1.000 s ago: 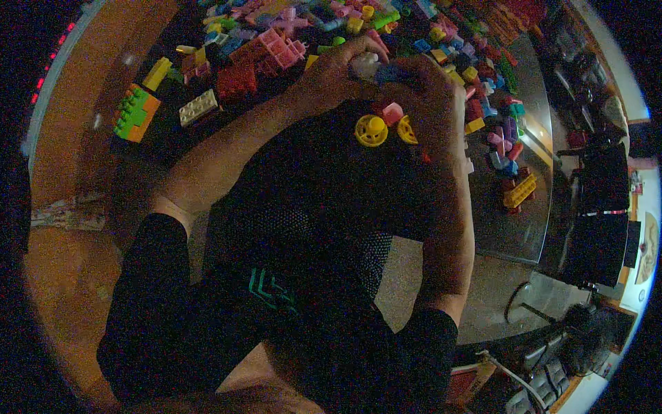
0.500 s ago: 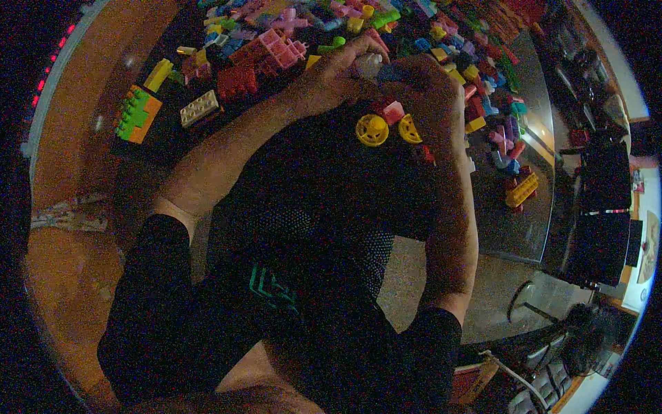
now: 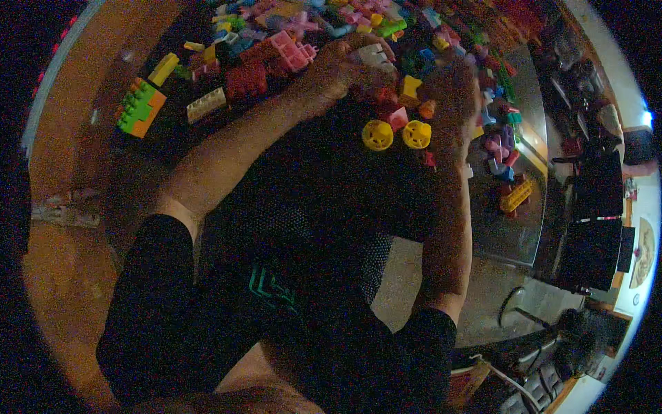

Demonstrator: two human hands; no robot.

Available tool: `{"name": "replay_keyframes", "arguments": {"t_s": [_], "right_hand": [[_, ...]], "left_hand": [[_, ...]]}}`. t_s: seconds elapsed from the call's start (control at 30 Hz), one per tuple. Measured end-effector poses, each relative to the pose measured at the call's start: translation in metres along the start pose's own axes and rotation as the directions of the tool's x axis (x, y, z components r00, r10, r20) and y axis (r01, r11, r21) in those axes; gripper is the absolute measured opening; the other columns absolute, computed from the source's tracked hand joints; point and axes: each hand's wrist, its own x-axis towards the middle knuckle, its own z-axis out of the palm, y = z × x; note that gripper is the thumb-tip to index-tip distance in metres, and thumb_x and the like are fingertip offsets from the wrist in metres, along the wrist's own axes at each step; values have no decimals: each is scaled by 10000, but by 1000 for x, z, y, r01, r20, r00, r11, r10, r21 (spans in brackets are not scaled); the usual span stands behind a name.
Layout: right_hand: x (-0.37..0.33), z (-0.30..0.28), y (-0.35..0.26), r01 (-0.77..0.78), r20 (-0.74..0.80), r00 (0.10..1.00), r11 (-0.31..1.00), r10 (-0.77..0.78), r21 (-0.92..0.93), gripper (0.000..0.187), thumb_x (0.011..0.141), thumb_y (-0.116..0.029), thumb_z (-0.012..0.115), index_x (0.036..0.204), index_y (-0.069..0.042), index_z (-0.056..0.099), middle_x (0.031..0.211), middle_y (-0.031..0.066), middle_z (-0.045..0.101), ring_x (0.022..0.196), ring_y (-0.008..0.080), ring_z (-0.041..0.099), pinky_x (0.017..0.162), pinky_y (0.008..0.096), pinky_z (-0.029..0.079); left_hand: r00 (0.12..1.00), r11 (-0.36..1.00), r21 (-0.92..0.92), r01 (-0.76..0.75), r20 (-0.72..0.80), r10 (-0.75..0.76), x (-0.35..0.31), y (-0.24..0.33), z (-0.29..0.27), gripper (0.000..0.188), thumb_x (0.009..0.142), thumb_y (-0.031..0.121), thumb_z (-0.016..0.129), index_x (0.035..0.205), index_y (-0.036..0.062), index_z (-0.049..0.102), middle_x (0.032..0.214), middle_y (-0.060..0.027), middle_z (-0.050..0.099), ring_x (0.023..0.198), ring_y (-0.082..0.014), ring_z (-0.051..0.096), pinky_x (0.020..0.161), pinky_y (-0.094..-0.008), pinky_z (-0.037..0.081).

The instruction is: The person is assembling colorful plastic building blocks and connecting tube pieces at a table.

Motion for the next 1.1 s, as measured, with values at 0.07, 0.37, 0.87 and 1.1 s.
{"name": "replay_keyframes", "arguments": {"t_s": [0.07,0.37,0.87,1.1], "right_hand": [[-2,6,8,-63,94,993,992,74,-113,215,822,-57,565,1036,-36,573,917,60,594,766,156,574,644,279,465],[-11,20,14,148,126,986,903,-106,-403,262,793,-100,611,1045,-67,550,901,104,593,828,228,592,667,333,475],[-9,6,-5,-199,120,976,969,182,144,257,847,-197,512,1005,5,540,758,31,542,646,92,499,597,230,405],[-9,5,-3,-172,130,978,982,161,80,266,844,-211,519,1013,-7,541,725,21,518,639,84,488,586,224,389]], "left_hand": [[993,994,28,-109,-39,110,4,-10,-2,322,689,184,756,933,64,585,889,-28,594,769,-95,578,688,-230,489],[979,985,57,-165,-109,171,5,-15,1,284,765,153,673,1004,60,552,908,-34,585,820,-123,583,723,-264,497],[999,843,-537,47,8,-51,11,-12,-10,328,855,273,543,1078,40,483,951,-118,578,841,-229,614,738,-384,540],[983,696,-711,95,-41,-177,6,-3,-9,256,806,171,502,1013,21,486,921,-150,567,823,-300,604,752,-480,521]]}}
